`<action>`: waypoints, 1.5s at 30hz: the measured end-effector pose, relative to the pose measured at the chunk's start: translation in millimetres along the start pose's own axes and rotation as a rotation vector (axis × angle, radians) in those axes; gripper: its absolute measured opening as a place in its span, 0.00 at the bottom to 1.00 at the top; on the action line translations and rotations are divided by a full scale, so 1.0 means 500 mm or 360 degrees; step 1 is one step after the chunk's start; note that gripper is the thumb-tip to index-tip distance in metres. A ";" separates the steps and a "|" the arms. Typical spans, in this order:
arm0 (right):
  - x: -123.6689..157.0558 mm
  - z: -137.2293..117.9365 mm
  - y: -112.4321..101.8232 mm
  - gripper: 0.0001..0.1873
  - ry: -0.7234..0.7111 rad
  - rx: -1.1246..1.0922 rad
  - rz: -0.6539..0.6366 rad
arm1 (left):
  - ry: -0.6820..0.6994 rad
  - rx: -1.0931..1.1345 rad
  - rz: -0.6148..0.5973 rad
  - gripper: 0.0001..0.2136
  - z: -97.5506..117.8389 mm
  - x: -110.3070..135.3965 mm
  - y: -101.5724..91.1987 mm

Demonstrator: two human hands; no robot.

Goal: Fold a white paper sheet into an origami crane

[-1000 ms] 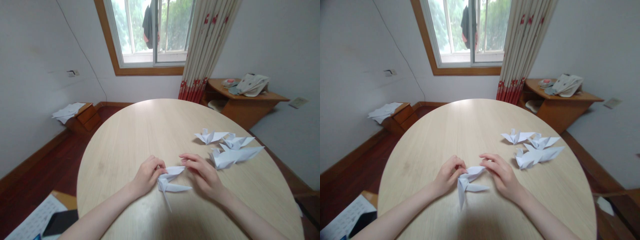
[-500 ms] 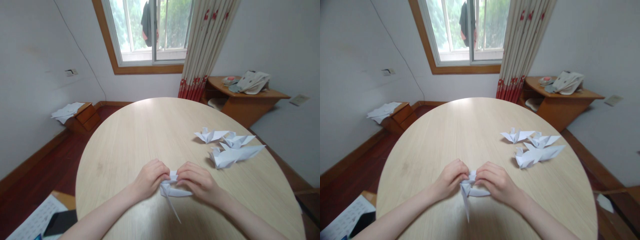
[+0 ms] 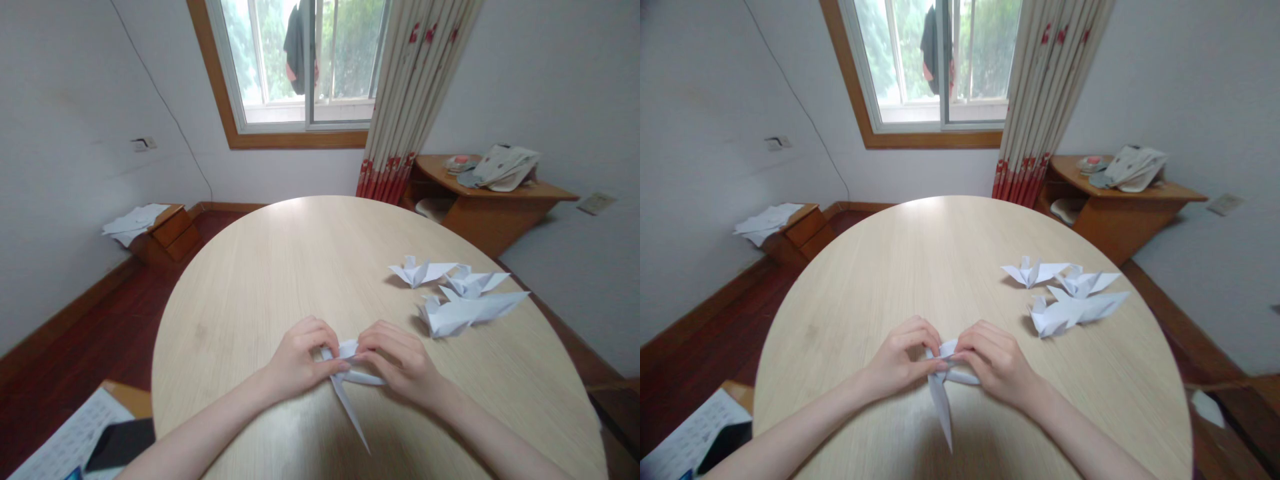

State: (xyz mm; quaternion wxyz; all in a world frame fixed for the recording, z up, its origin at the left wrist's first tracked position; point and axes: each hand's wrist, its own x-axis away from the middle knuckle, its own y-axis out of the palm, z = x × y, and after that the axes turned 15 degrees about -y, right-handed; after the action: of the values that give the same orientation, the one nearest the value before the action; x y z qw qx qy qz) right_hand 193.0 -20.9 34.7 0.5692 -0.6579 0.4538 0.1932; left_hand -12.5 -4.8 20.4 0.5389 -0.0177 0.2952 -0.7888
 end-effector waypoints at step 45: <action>0.005 -0.012 -0.009 0.13 0.0046 0.0239 -0.0091 | -0.0070 0.0051 -0.0140 0.17 -0.011 0.007 0.012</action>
State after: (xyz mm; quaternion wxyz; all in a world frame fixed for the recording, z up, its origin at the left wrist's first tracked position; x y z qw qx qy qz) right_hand 196.4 -27.6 37.1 0.6155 -0.6287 0.4563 0.1329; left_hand -10.7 -7.1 12.0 0.5101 -0.0395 0.2696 -0.8158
